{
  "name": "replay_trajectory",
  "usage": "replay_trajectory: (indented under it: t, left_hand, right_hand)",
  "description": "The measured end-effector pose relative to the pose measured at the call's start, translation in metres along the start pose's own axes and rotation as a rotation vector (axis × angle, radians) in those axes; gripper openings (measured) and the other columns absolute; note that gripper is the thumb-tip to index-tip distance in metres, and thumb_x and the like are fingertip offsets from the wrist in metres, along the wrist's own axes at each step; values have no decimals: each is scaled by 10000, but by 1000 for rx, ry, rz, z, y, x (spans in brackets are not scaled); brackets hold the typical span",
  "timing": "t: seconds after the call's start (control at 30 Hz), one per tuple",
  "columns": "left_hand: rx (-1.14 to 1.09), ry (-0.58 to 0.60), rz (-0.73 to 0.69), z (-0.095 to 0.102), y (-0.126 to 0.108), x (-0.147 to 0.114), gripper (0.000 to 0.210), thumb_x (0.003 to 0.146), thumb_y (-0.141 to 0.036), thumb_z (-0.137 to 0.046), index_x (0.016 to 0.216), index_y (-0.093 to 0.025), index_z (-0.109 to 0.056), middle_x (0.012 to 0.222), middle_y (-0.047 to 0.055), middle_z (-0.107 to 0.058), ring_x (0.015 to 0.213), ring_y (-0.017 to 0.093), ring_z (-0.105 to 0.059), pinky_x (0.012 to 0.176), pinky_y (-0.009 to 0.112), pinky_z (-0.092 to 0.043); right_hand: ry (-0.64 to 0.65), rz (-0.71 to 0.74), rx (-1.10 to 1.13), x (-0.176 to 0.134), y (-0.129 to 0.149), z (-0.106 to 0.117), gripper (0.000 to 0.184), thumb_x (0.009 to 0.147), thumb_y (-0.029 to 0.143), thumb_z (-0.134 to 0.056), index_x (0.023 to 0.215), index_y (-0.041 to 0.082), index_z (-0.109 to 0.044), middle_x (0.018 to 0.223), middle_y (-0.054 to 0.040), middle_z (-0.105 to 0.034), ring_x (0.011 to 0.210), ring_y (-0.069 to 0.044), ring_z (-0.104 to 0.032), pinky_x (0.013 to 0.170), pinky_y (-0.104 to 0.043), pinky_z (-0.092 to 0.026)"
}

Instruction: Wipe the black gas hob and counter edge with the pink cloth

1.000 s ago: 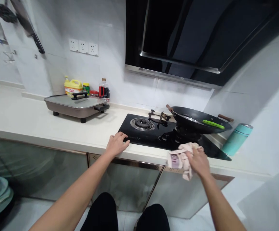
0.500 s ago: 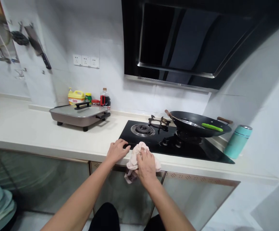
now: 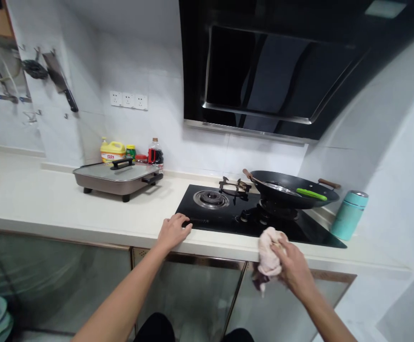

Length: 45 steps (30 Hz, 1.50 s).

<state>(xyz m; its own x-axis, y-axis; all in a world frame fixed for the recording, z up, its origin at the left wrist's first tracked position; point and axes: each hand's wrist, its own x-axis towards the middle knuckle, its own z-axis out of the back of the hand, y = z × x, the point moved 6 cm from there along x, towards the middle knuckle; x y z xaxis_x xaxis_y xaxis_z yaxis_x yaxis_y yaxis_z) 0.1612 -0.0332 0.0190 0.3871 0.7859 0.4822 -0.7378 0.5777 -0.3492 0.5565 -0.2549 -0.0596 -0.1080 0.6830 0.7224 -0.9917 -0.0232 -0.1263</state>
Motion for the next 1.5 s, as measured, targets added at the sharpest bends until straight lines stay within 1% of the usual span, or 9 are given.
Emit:
replay_trajectory:
  t: [0.13,0.27,0.47,0.7,0.8,1.0,1.2,1.3,1.5]
  left_hand:
    - [23,-11,-8,-4,1,-1,271,958,-356,-560,1126,-266,-753,1328,66,-708,1248,268,-637,1050,432,-440]
    - [34,-9,1,-7,-1,0,267,947,-366,-575,1130,-263,-740,1311,62,-702,1219,266,-636,1048,436,-425]
    - [44,-3,32,-8,-5,1,260,945,-368,-577,1128,-249,-718,1280,70,-697,1246,289,-606,1061,457,-392]
    - [55,3,28,-6,-4,-2,251,948,-367,-591,1134,-257,-716,1285,50,-699,1259,264,-604,1057,433,-404]
    - [62,-9,17,-5,-3,-4,247,953,-360,-593,1140,-255,-716,1279,43,-708,1242,247,-620,1040,415,-416]
    - [30,-25,14,-5,-2,-5,242,967,-386,-592,1104,-240,-729,1290,51,-715,1213,243,-643,1034,420,-424]
    - [-44,-38,20,-5,-2,-6,227,966,-383,-594,1073,-241,-736,1287,51,-720,1208,242,-650,1042,434,-419]
    - [-70,-41,16,-5,-2,-7,233,969,-375,-585,1088,-235,-729,1284,51,-724,1215,240,-650,1053,441,-414]
    - [-94,-48,36,-2,1,-7,300,994,-352,-538,1229,-250,-694,1341,59,-708,1280,231,-625,1090,442,-414]
  right_hand:
    - [44,-78,-67,-26,-68,7,497,812,146,-527,1265,257,-697,1456,-169,-570,1402,-359,-498,1061,-518,-501]
    - [117,-134,-241,-22,-64,12,469,831,137,-516,1249,218,-712,1409,-198,-580,1201,-376,-589,969,-526,-528]
    - [210,-75,-303,24,26,14,391,904,156,-542,1258,226,-692,1348,-162,-599,1081,-330,-549,907,-455,-498]
    - [240,24,-70,102,182,-12,330,945,108,-505,1191,222,-693,1305,-156,-625,1054,-310,-519,899,-436,-446]
    - [238,61,146,122,212,-17,373,885,59,-526,1173,227,-693,1318,-129,-628,1080,-298,-524,921,-423,-451]
    - [161,5,730,166,175,-3,359,824,104,-534,1114,242,-694,1119,-55,-677,1001,-209,-621,880,-319,-500]
    - [-43,-122,385,229,152,22,470,854,108,-511,1277,218,-683,1403,-114,-593,1275,-288,-513,1094,-422,-433]
    - [85,-150,273,231,165,-1,520,853,106,-537,1350,190,-667,1571,-152,-470,1428,-341,-393,1195,-487,-343]
    - [481,63,342,192,197,-54,698,727,205,-729,1419,256,-649,1605,-120,-489,1482,-375,-403,1211,-548,-338]
